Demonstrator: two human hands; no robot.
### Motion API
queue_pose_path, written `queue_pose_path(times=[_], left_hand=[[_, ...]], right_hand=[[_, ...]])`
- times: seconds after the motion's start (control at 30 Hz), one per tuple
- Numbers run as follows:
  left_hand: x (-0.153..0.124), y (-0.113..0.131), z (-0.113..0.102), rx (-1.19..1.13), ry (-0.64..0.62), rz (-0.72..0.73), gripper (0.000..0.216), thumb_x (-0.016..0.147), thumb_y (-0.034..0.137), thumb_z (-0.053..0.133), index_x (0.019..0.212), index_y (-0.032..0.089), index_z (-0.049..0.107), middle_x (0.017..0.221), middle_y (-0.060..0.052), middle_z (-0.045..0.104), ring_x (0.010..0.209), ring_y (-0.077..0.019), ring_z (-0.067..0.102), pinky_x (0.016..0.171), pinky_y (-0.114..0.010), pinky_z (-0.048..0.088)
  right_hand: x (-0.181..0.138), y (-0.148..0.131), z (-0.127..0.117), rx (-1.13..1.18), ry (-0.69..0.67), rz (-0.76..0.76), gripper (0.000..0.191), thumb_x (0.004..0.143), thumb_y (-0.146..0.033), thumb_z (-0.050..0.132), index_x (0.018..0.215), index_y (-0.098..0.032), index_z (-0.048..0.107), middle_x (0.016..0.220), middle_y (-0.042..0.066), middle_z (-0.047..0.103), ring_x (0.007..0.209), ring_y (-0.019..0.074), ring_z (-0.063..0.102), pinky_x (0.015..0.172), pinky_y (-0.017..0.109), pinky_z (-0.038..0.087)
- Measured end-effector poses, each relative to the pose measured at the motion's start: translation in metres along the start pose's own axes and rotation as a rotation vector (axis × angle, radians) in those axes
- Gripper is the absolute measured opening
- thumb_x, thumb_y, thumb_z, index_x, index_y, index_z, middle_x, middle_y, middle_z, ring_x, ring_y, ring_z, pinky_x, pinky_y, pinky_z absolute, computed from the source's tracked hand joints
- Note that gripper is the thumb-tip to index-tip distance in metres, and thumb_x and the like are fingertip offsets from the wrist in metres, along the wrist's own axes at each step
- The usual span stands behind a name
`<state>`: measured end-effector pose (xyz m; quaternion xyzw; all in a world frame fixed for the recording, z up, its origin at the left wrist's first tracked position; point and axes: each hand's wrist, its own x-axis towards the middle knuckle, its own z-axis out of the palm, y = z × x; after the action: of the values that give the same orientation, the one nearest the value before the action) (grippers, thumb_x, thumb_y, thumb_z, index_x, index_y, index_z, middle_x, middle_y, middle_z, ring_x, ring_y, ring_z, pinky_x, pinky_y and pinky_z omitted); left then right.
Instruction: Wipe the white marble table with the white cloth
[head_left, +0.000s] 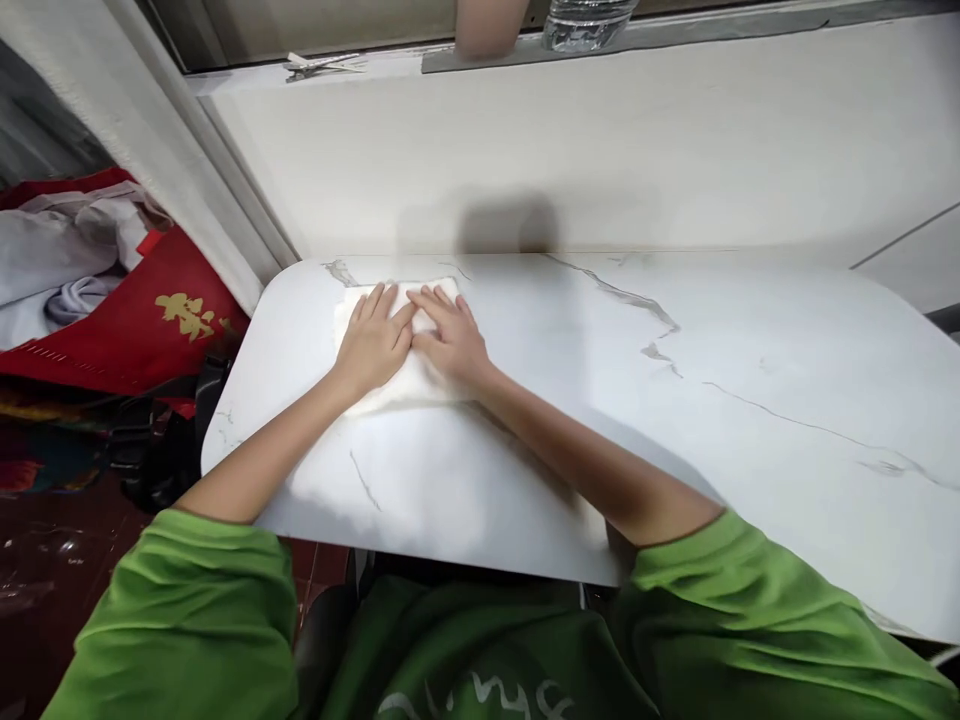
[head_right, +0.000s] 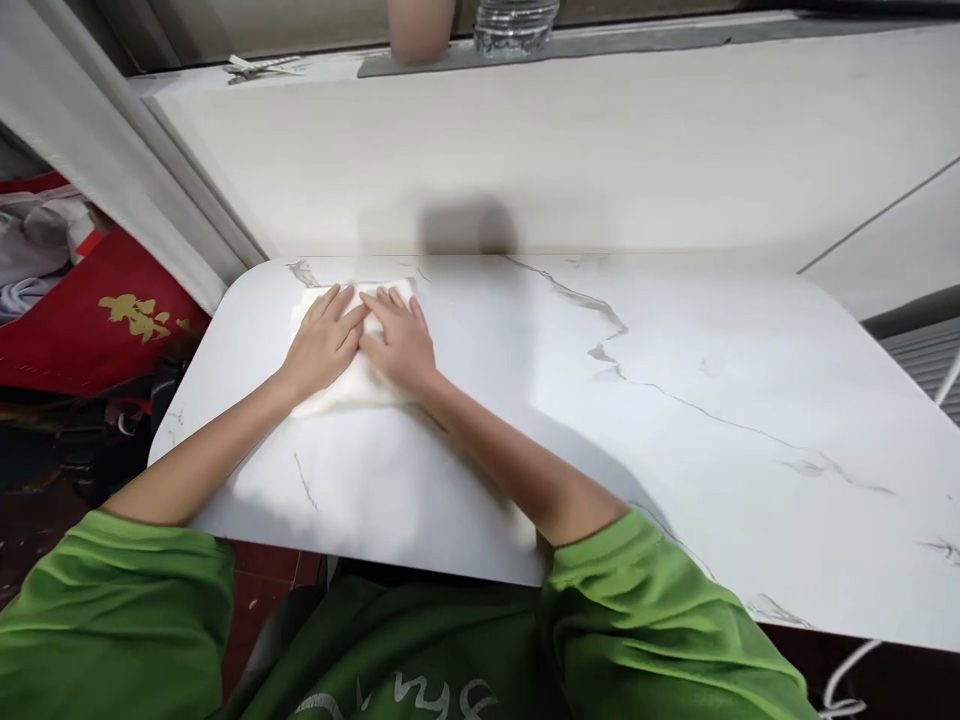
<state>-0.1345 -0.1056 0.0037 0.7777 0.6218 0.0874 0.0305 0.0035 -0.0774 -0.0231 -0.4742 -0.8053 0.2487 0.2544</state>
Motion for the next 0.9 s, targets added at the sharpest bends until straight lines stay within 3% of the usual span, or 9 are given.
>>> queue_pose_path(times=[0.1, 0.23, 0.3, 0.4, 0.5, 0.6, 0.67, 0.77, 0.9], left_hand=[[-0.063, -0.021, -0.010, 0.021, -0.011, 0.045, 0.045, 0.100, 0.024, 0.027, 0.137, 0.013, 0.050, 0.154, -0.014, 0.036, 0.144, -0.0270, 0.028, 0.120, -0.044, 0.019], [-0.138, -0.056, -0.025, 0.023, 0.036, 0.039, 0.044, 0.100, 0.028, 0.025, 0.130, 0.016, 0.055, 0.152, -0.011, 0.039, 0.142, -0.0252, 0.033, 0.119, -0.046, 0.023], [-0.164, -0.070, -0.032, 0.024, 0.053, -0.013, 0.044, 0.100, 0.031, 0.025, 0.130, 0.019, 0.055, 0.152, -0.010, 0.040, 0.142, -0.0249, 0.033, 0.118, -0.048, 0.025], [-0.179, -0.080, -0.036, 0.027, 0.054, -0.074, 0.044, 0.099, 0.033, 0.026, 0.132, 0.020, 0.053, 0.151, -0.009, 0.041, 0.141, -0.0247, 0.035, 0.117, -0.048, 0.026], [-0.165, -0.084, -0.033, 0.031, 0.044, -0.093, 0.045, 0.097, 0.031, 0.030, 0.137, 0.020, 0.048, 0.150, -0.008, 0.043, 0.140, -0.0245, 0.035, 0.116, -0.048, 0.026], [-0.127, -0.090, -0.027, 0.026, 0.046, -0.104, 0.049, 0.095, 0.031, 0.031, 0.142, 0.021, 0.042, 0.152, -0.008, 0.039, 0.140, -0.0250, 0.034, 0.116, -0.048, 0.025], [-0.091, -0.097, -0.023, 0.011, 0.057, -0.082, 0.051, 0.095, 0.031, 0.031, 0.144, 0.020, 0.039, 0.153, -0.009, 0.038, 0.141, -0.0249, 0.033, 0.116, -0.047, 0.025], [-0.033, -0.111, -0.019, -0.026, 0.069, 0.010, 0.052, 0.094, 0.029, 0.033, 0.143, 0.018, 0.042, 0.150, -0.010, 0.042, 0.139, -0.0236, 0.037, 0.115, -0.043, 0.027], [0.031, -0.127, -0.017, -0.094, 0.073, 0.064, 0.053, 0.091, 0.025, 0.034, 0.142, 0.015, 0.045, 0.148, -0.010, 0.045, 0.136, -0.0229, 0.042, 0.114, -0.038, 0.031]], right_hand=[[-0.037, -0.046, 0.022, 0.025, -0.081, -0.010, 0.065, 0.085, -0.025, 0.042, 0.149, -0.014, 0.035, 0.158, 0.010, 0.030, 0.149, 0.0241, 0.016, 0.120, 0.051, 0.005], [-0.068, -0.111, 0.044, 0.042, -0.345, -0.066, 0.073, 0.088, -0.032, 0.044, 0.154, -0.010, 0.020, 0.162, 0.013, 0.013, 0.150, 0.0224, 0.001, 0.120, 0.047, -0.005], [-0.072, -0.134, 0.052, 0.060, -0.443, -0.104, 0.074, 0.089, -0.034, 0.045, 0.154, -0.011, 0.018, 0.162, 0.014, 0.010, 0.150, 0.0219, -0.003, 0.119, 0.047, -0.007], [-0.066, -0.148, 0.060, 0.111, -0.461, -0.120, 0.074, 0.087, -0.031, 0.046, 0.154, -0.010, 0.020, 0.162, 0.015, 0.011, 0.150, 0.0225, -0.003, 0.119, 0.047, -0.007], [-0.045, -0.141, 0.063, 0.249, -0.387, -0.057, 0.065, 0.086, -0.026, 0.045, 0.148, -0.015, 0.035, 0.157, 0.011, 0.031, 0.149, 0.0223, 0.014, 0.120, 0.048, 0.002], [-0.011, -0.123, 0.063, 0.401, -0.281, 0.046, 0.052, 0.091, -0.024, 0.032, 0.140, -0.020, 0.047, 0.144, 0.006, 0.052, 0.139, 0.0193, 0.039, 0.120, 0.046, 0.014], [0.012, -0.109, 0.062, 0.365, -0.175, 0.043, 0.052, 0.092, -0.023, 0.027, 0.139, -0.016, 0.046, 0.142, 0.008, 0.054, 0.136, 0.0190, 0.043, 0.120, 0.046, 0.014], [0.046, -0.088, 0.063, 0.154, -0.013, -0.047, 0.055, 0.090, -0.019, 0.031, 0.142, -0.007, 0.040, 0.145, 0.013, 0.050, 0.140, 0.0210, 0.036, 0.120, 0.046, 0.010], [0.088, -0.064, 0.063, 0.031, 0.074, -0.033, 0.057, 0.094, -0.026, 0.031, 0.147, -0.006, 0.032, 0.147, 0.014, 0.046, 0.141, 0.0221, 0.034, 0.120, 0.046, 0.012]])
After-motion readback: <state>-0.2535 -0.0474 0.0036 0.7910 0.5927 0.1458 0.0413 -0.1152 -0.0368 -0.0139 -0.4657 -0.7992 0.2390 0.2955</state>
